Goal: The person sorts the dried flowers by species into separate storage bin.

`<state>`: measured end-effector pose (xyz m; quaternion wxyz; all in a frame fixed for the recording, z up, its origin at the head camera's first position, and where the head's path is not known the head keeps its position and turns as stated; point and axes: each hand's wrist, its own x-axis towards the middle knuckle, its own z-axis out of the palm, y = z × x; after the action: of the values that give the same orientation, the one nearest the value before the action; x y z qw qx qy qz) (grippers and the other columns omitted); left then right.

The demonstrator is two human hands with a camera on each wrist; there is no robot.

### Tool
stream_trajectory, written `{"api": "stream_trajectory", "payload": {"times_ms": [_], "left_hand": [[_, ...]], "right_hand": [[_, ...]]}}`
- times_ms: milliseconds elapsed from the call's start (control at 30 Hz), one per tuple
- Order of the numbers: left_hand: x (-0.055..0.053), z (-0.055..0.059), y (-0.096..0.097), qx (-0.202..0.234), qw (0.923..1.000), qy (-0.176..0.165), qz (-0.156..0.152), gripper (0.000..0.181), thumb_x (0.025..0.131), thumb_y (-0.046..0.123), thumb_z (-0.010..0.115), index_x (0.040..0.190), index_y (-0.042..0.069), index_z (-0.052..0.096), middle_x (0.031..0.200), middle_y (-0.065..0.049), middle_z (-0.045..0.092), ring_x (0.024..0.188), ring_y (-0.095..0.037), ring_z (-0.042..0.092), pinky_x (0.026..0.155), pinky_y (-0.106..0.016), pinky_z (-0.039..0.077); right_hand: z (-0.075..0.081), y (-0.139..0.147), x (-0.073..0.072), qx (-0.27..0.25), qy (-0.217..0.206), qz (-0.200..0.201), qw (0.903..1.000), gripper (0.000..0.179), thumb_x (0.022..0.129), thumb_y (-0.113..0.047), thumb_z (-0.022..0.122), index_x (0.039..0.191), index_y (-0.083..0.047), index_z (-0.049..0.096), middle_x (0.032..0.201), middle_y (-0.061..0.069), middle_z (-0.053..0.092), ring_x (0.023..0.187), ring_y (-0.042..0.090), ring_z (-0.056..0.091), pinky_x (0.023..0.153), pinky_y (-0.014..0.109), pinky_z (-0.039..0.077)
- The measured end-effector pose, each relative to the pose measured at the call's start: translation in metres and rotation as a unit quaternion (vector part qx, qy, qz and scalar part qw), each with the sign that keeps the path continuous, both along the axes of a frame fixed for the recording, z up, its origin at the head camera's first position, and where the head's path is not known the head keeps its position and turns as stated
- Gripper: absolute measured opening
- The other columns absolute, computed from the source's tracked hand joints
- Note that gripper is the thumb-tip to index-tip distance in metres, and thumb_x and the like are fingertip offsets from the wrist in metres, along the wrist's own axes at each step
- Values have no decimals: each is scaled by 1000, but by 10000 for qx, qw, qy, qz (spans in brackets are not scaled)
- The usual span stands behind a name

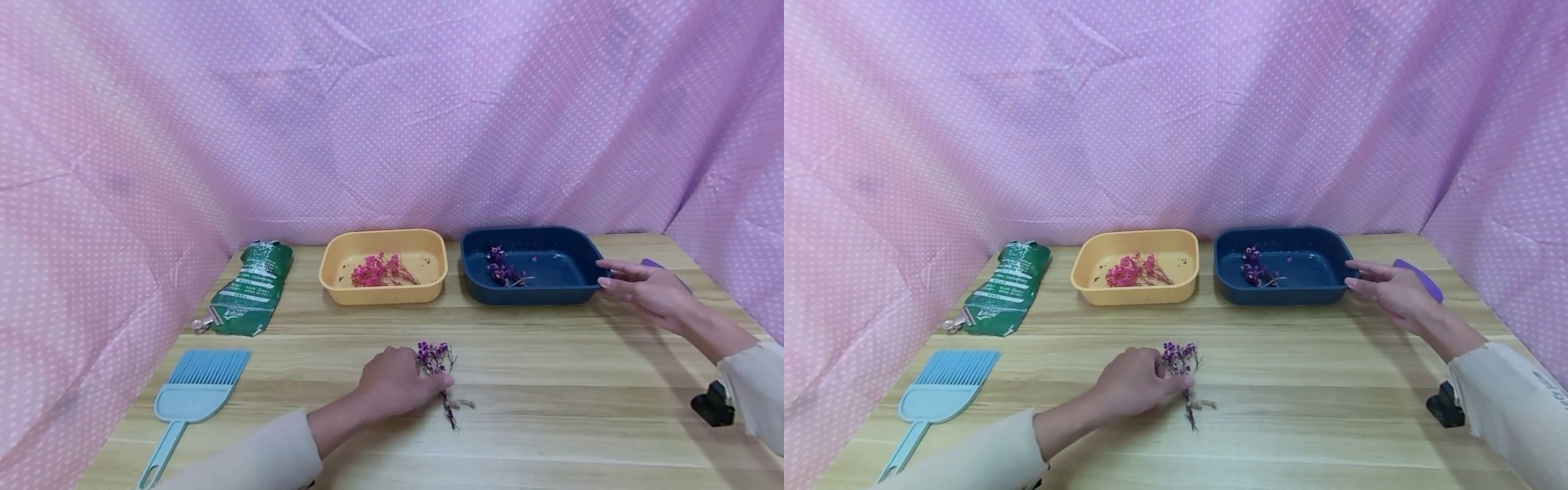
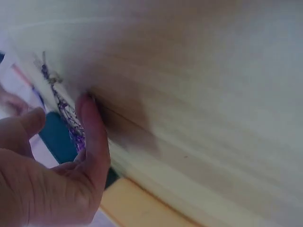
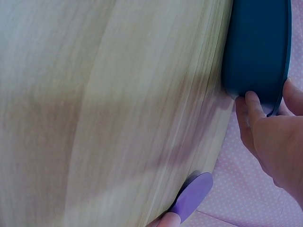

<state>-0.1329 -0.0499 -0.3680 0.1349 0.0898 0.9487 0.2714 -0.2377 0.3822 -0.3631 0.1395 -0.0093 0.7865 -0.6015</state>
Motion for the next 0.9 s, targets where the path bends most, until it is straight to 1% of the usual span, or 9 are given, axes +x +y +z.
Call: {"api": "stream_trajectory", "payload": {"times_ms": [100, 167, 300, 400, 500, 567, 633, 733, 900], "left_hand": [[0, 0, 9, -957, 9937, 518, -276, 58, 76, 67, 65, 57, 14, 52, 53, 4, 41, 52, -14, 43, 47, -30, 38], [1, 2, 13, -1276, 9881, 750, -430, 53, 75, 63, 70, 69, 11, 61, 62, 1, 51, 59, -15, 51, 53, -33, 44], [0, 7, 15, -1339, 9842, 885, -743, 32, 74, 29, 79, 89, 5, 65, 76, -1, 57, 67, -16, 53, 56, -34, 48], [-2, 7, 12, -1163, 9849, 840, -966, 18, 69, 2, 70, 86, 4, 64, 75, -1, 55, 66, -14, 51, 52, -30, 47], [-5, 6, 6, -646, 9900, 595, -1101, 21, 67, -10, 61, 82, 4, 62, 68, 0, 51, 60, -12, 47, 50, -25, 43], [-8, 8, 3, -12, 9942, 231, -1046, 22, 71, -12, 62, 89, 1, 65, 63, 0, 51, 55, -11, 45, 48, -23, 40], [-11, 9, 1, 670, 9933, -176, -922, 26, 73, -13, 67, 97, -3, 67, 61, 0, 51, 55, -10, 45, 50, -21, 40], [-14, 10, 1, 1489, 9846, -630, -660, 41, 71, -12, 76, 110, -5, 66, 64, -1, 57, 58, -10, 51, 53, -20, 46], [-16, 13, 6, 2250, 9664, -1231, -139, 41, 70, -12, 77, 107, 0, 67, 74, -6, 63, 62, -14, 58, 53, -26, 53]], "right_hand": [[0, 0, 0, 12, -1, -6, 10000, 73, 97, -21, 59, 153, -3, 16, 155, 27, 1, 97, -11, 57, 81, 9, 48], [1, 0, 0, 9, -11, -1, 10000, 74, 97, -21, 59, 153, -3, 15, 155, 27, 1, 97, -11, 57, 81, 9, 49], [0, 0, 0, -93, -62, -11, 9999, 75, 97, -20, 59, 153, -2, 13, 155, 27, -2, 97, -11, 57, 80, 10, 49], [0, -1, 0, -126, -48, 0, 9999, 74, 97, -19, 59, 153, -3, 14, 155, 28, -2, 97, -11, 57, 81, 10, 49], [1, -1, 0, -42, -27, 30, 10000, 73, 97, -20, 58, 153, -3, 14, 155, 27, -2, 97, -13, 56, 81, 9, 48], [1, -2, -1, 1, -22, 61, 10000, 72, 98, -21, 57, 153, -3, 14, 155, 27, -2, 97, -13, 55, 81, 9, 48], [1, -1, -1, -8, -27, 50, 10000, 68, 99, -20, 55, 153, -6, 17, 155, 26, -3, 97, -13, 56, 81, 9, 48], [1, -1, -1, -176, -31, 21, 9998, 56, 99, -17, 55, 149, -14, 30, 155, 27, -3, 97, -11, 58, 81, 10, 49], [-1, 0, -1, -480, -33, -38, 9988, 41, 98, -11, 56, 135, -26, 47, 155, 27, -4, 98, -7, 59, 81, 11, 49]]}}
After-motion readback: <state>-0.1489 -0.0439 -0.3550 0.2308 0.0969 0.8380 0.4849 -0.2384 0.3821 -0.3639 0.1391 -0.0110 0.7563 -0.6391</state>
